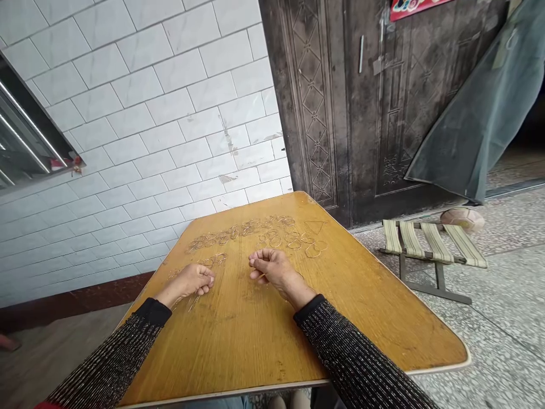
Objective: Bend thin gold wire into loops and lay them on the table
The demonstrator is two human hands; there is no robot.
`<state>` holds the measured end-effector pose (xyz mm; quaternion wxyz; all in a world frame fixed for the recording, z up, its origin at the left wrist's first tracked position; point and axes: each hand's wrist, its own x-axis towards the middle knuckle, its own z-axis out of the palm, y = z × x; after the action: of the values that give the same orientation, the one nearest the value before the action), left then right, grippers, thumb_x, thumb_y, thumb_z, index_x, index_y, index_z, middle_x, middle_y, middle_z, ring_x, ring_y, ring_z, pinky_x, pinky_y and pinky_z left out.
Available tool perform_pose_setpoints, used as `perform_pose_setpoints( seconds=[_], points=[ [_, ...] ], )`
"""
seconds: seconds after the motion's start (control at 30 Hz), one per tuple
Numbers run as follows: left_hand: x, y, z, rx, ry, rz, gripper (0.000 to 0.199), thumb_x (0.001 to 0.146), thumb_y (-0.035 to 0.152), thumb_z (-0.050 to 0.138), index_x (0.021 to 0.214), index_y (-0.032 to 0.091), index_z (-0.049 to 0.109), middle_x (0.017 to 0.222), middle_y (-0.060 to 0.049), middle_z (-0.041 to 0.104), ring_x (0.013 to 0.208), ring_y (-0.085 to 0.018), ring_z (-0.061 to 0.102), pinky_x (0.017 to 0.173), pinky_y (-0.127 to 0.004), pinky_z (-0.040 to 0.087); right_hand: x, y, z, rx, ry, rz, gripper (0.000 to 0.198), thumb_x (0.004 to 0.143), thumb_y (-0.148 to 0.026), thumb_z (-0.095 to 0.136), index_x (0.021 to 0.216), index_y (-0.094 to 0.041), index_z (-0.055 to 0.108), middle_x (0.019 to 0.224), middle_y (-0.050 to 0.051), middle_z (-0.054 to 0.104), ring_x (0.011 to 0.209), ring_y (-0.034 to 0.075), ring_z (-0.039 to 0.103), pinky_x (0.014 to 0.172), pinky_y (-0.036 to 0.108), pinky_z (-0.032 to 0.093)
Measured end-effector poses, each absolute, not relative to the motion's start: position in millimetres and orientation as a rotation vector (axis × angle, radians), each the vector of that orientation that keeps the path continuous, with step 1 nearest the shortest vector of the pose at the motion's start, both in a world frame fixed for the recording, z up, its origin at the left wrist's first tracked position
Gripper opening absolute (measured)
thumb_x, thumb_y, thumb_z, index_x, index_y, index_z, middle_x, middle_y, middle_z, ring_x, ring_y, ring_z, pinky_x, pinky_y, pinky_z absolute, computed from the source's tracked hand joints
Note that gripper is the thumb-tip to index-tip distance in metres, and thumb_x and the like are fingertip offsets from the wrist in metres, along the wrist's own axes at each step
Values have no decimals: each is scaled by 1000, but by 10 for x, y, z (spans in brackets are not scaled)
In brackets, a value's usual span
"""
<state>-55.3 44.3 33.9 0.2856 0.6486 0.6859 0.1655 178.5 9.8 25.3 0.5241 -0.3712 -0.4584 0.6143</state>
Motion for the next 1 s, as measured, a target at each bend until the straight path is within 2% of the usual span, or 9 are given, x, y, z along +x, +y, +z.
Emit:
perform_pose_setpoints(
  seconds=[0.17,0.3,0.47,0.63,0.73,0.87,1.0],
  points=[
    [-444,333,493,1920,1885,468,10,69,21,52,64,15,57,44,4,51,39,-9,47,43,-18,32,1808,108,251,-848,-1097,1432,14,61,-23,64,66,-14,54,57,-4,57,41,4,52,35,13,36],
    [-63,163,552,2116,1736,512,15,69,25,52,63,16,62,51,2,57,48,-11,50,48,-21,32,1887,119,325,-824,-1123,1299,19,59,-28,65,66,-15,54,57,-4,55,40,4,49,36,15,36],
    [423,59,392,2424,1453,489,17,73,23,51,73,17,67,58,-2,63,54,-14,54,52,-23,34,2218,103,502,-852,-1239,1111,20,62,-32,63,70,-16,55,60,-3,57,38,4,46,35,17,32],
    [539,110,112,2533,1352,627,19,78,22,47,77,18,66,65,-3,66,58,-15,57,56,-23,35,2605,98,430,-1140,-1495,961,11,67,-26,57,64,-16,55,53,-4,54,36,4,43,36,18,27],
    [503,128,-34,2542,1334,718,19,80,23,46,77,18,64,69,-4,66,62,-15,58,57,-23,37,2676,103,313,-1369,-1652,810,7,67,-19,53,62,-16,56,51,-4,53,38,6,45,39,19,30],
    [453,90,-139,2613,1211,700,20,83,23,44,79,19,64,73,-4,66,68,-16,59,62,-24,39,2631,119,221,-1507,-1852,632,11,69,-15,51,61,-18,58,50,-3,54,44,9,50,45,21,33],
    [436,47,-173,2561,1166,736,19,83,24,45,79,21,63,72,-4,65,68,-16,58,64,-25,39,2595,157,141,-1676,-1951,372,10,71,-17,53,69,-18,63,61,2,62,55,13,53,52,23,34]
  ],
)
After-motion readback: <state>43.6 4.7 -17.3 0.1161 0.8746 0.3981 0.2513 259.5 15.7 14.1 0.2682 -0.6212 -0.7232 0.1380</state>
